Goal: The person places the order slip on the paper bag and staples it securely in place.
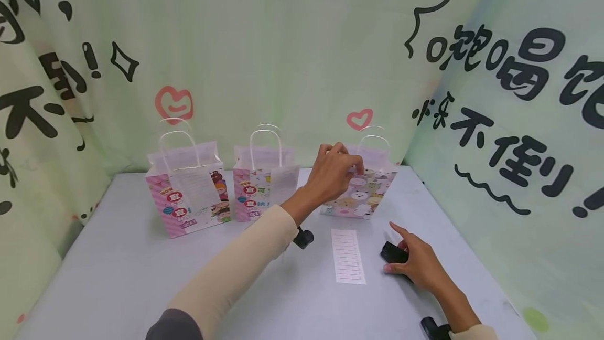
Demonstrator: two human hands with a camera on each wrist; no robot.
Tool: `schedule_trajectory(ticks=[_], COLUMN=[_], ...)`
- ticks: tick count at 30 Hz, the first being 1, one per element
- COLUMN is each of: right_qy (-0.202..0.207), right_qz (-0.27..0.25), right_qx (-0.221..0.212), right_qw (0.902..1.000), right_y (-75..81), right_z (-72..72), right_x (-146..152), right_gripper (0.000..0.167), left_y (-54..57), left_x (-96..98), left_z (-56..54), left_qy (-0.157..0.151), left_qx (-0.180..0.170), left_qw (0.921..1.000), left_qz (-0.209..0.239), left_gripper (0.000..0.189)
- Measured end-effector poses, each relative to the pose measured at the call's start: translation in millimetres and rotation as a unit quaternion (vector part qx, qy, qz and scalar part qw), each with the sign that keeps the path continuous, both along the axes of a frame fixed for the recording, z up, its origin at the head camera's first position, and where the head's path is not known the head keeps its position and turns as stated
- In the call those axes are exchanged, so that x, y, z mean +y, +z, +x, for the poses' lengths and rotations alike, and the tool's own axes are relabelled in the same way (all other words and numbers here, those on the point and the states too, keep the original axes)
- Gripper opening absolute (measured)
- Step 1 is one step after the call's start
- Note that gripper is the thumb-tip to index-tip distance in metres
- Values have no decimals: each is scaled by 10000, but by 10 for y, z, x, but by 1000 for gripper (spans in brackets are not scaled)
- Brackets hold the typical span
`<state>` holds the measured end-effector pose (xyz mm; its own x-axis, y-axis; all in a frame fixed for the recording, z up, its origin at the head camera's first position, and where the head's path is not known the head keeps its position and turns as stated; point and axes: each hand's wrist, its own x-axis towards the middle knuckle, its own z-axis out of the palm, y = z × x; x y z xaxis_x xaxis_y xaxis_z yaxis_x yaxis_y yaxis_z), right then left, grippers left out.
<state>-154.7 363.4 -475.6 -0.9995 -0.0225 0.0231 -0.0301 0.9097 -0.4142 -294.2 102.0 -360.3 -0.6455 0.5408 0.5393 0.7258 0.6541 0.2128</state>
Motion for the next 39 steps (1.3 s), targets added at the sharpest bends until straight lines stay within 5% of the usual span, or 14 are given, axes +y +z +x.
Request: schedule_trajectory(ticks=[8, 13, 24, 33, 39], right_qy=[-54, -70, 515, 501, 352], right_qz=[117, 211, 303, 669, -139], right_qx=[-130, 149, 489, -150, -334], right_qw=[9998, 9996, 9970, 9964, 9987], right_y=[-6, 7, 48, -7, 21], right_z=[-11, -38, -134, -180, -134], right_x=[-28, -166, -682, -858, -917], right_gripper=[116, 108, 93, 95, 98], left_y=[-13, -13, 20, -4, -17], left_x=[-7, -22, -76, -46, -42], left_z=[-2, 4, 6, 5, 4], left_qy=[30, -3, -71, -123, -92], left_qx=[-79, -53, 8, -22, -49], left_qw=[10000, 10000, 10000, 9999, 9999], left_qz=[33, 6, -50, -40, -21], left_gripper=[19, 19, 21, 19, 17])
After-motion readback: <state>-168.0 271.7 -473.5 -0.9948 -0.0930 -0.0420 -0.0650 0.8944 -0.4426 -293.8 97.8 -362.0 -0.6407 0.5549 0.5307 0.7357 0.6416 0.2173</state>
